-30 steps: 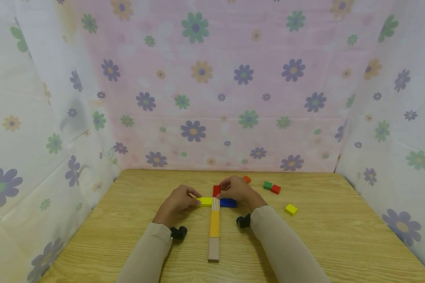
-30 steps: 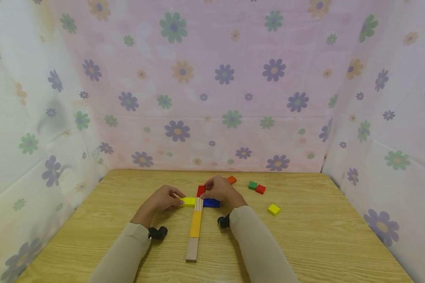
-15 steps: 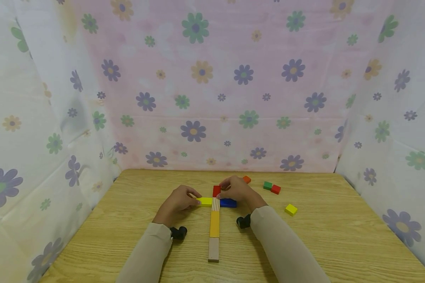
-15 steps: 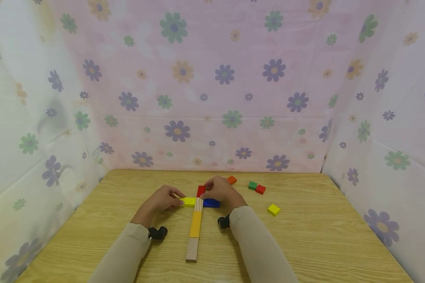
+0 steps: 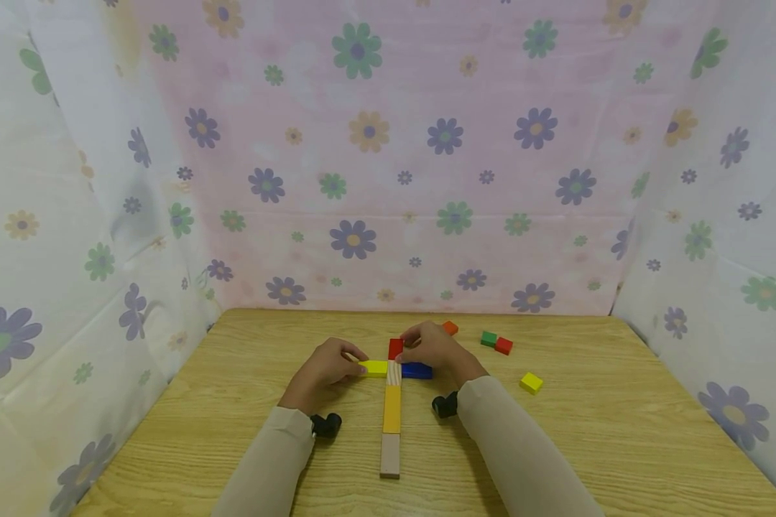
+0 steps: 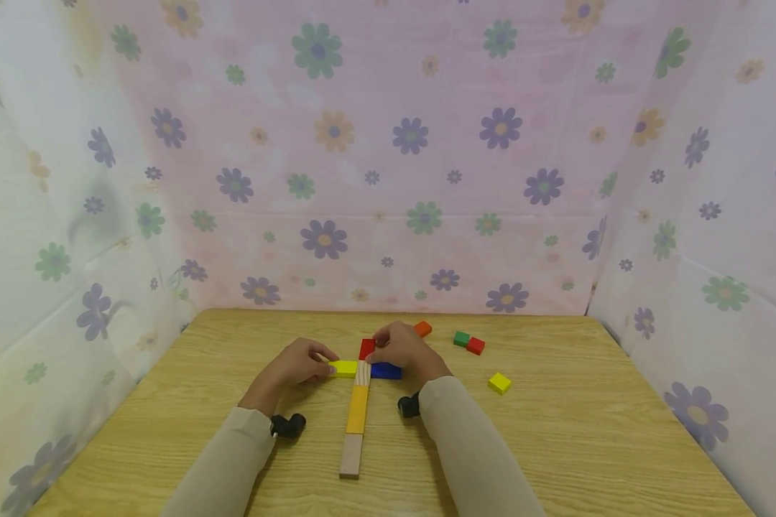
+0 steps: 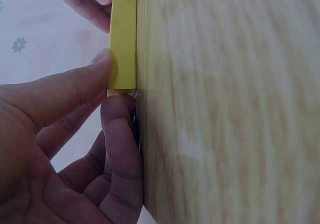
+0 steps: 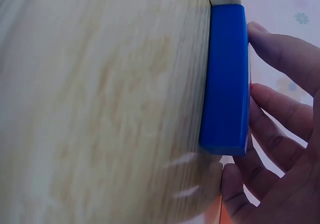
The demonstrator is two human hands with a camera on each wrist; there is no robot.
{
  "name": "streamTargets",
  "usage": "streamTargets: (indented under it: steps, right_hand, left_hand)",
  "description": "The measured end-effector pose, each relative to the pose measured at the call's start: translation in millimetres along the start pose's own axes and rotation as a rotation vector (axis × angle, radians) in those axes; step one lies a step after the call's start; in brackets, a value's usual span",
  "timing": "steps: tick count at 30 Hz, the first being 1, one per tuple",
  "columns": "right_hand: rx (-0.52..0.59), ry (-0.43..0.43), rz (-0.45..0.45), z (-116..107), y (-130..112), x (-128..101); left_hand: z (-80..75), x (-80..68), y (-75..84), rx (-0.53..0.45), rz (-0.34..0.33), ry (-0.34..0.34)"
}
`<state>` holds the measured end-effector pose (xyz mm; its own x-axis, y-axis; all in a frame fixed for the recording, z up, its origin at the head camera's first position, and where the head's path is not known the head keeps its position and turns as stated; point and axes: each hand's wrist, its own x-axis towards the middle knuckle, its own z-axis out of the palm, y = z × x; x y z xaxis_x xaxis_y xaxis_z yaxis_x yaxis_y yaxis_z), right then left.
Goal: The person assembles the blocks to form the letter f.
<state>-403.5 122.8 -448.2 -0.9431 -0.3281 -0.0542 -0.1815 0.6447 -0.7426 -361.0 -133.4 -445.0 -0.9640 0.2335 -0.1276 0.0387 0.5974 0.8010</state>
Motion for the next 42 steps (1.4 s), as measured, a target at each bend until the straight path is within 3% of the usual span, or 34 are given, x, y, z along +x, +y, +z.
streamTargets:
  steps: [10,22,27,32,42]
  right_hand:
    - [-0.021,0.007,0.038,-4.3,1.1,-1.6]
    - [-0.188,0.261,-0.012,-24.9,21.9,1.3]
    - [-0.229,0.323,0.102,-30.6,27.1,-1.6]
    - [-0.219,0.301,0.199,-35.6,30.2,-7.1]
    - [-0.213,0.238,0.237,-41.4,32.3,-19.3]
  left_hand:
    - [-0.3,-0.5,2.1,-0.004,-0.017,0.005]
    - [-0.6,1.0,0.0,0.03,0.008,-0.001]
    - [-0.6,0.3,0.4,0.029,0.011,-0.003]
    - [-0.4,0.1,0.8,0.04,0.01,0.001]
    - [0.5,1.2,0.6,0.015,-0.017,0.001]
